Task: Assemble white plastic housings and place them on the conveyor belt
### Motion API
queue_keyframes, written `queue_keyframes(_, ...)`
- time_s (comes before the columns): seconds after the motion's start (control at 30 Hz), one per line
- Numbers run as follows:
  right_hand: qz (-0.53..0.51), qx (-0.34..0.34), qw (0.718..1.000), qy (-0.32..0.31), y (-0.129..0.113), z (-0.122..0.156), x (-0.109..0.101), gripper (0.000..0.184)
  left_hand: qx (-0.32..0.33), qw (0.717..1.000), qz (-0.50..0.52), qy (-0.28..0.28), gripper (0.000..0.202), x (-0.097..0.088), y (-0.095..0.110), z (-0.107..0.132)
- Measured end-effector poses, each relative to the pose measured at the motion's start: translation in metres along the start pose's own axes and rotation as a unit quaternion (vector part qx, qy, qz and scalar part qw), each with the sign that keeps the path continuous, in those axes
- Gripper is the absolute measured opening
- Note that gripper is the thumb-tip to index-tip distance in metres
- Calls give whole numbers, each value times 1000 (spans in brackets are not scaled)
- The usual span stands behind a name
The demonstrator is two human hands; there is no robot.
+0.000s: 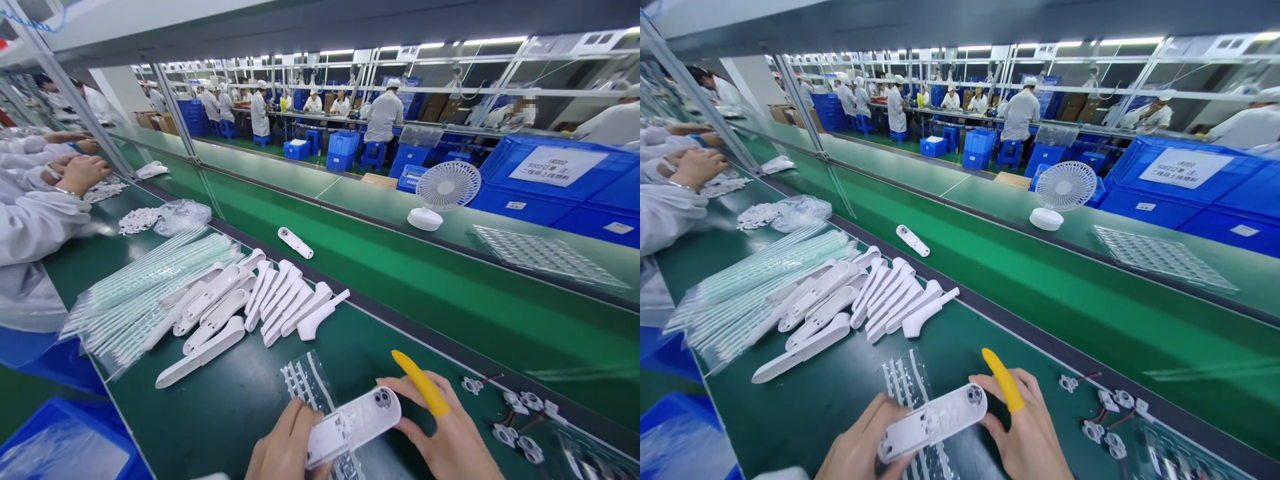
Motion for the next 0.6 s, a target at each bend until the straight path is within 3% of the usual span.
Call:
queue_keyframes(0.13, 8, -2, 1000, -16, 1, 1, 3, 28, -36, 999, -20, -18, 33, -2, 4, -2)
queue_keyframes(0.33, 13, 9, 1000, 13, 4, 7, 4, 29, -25, 999, -22, -41, 34, -3, 6, -1)
queue_keyframes(0.5, 5, 31, 999, -29, 8, 8, 6, 28, -45, 997, -25, -51, 35, 1, 5, -3)
queue_keyframes(0.6, -2, 41, 999, -8, 6, 9, 1, 28, -30, 998, -10, -49, 28, 0, 6, 0)
Point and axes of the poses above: each hand's wrist, its own z-axis away from the middle knuckle, its own x-axis out of the palm, y = z × x, the point moved 1 cm from there along -z, towards the middle knuckle, and after that the axes turned 4 degrees about -z, right-handed, at the moved point
